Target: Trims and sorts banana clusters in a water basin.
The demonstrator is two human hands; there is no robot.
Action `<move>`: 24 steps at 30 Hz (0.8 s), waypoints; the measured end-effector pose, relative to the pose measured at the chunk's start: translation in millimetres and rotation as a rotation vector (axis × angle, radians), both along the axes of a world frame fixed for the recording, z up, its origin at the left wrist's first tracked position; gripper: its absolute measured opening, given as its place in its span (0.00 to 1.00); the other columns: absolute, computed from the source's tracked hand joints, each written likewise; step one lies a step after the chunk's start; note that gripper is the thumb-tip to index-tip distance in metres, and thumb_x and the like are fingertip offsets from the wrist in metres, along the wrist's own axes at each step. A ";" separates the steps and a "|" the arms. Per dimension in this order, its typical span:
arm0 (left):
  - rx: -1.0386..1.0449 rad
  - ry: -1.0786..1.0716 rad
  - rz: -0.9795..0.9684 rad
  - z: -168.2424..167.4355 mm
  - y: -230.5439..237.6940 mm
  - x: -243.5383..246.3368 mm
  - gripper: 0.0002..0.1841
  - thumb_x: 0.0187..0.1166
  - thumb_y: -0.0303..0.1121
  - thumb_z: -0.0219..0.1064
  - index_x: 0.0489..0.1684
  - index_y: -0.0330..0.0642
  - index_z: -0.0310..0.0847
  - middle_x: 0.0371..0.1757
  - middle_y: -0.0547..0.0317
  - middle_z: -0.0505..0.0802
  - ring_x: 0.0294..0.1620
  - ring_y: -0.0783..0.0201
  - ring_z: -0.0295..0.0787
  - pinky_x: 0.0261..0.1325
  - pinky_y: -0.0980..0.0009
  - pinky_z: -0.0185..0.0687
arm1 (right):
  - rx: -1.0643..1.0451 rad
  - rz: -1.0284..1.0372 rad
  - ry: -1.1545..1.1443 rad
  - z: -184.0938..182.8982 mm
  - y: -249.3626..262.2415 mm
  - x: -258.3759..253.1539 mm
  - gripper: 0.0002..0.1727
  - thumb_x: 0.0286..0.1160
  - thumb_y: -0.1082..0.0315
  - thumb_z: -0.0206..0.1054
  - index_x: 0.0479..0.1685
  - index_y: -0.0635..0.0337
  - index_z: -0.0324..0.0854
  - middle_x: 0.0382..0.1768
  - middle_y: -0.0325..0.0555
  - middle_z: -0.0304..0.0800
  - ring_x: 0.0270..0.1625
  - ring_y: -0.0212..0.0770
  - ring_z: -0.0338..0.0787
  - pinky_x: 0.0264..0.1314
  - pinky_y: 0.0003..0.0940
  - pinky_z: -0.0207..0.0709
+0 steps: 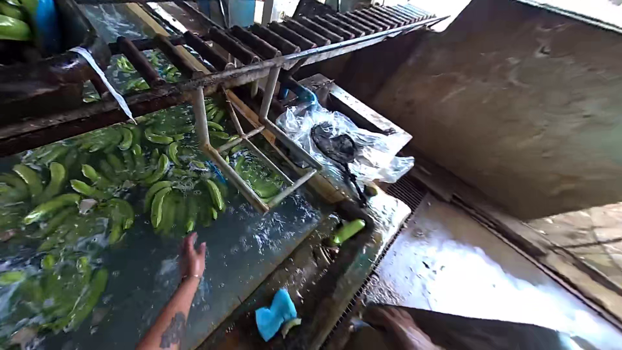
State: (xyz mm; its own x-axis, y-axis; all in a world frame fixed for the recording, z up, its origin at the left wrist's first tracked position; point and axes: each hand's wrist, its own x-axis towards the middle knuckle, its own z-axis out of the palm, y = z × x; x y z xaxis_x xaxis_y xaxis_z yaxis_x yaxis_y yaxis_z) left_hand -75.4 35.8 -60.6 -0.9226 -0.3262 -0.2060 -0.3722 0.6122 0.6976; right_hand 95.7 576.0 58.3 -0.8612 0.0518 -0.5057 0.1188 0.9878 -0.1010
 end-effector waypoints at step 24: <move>0.386 -0.274 0.377 -47.0 -14.2 -148.2 0.26 0.97 0.35 0.36 0.84 0.25 0.60 0.83 0.31 0.72 0.84 0.45 0.67 0.85 0.52 0.62 | -0.414 -0.102 -0.198 -160.4 -279.2 -442.7 0.20 0.81 0.57 0.68 0.57 0.66 0.87 0.55 0.62 0.91 0.61 0.57 0.89 0.69 0.59 0.78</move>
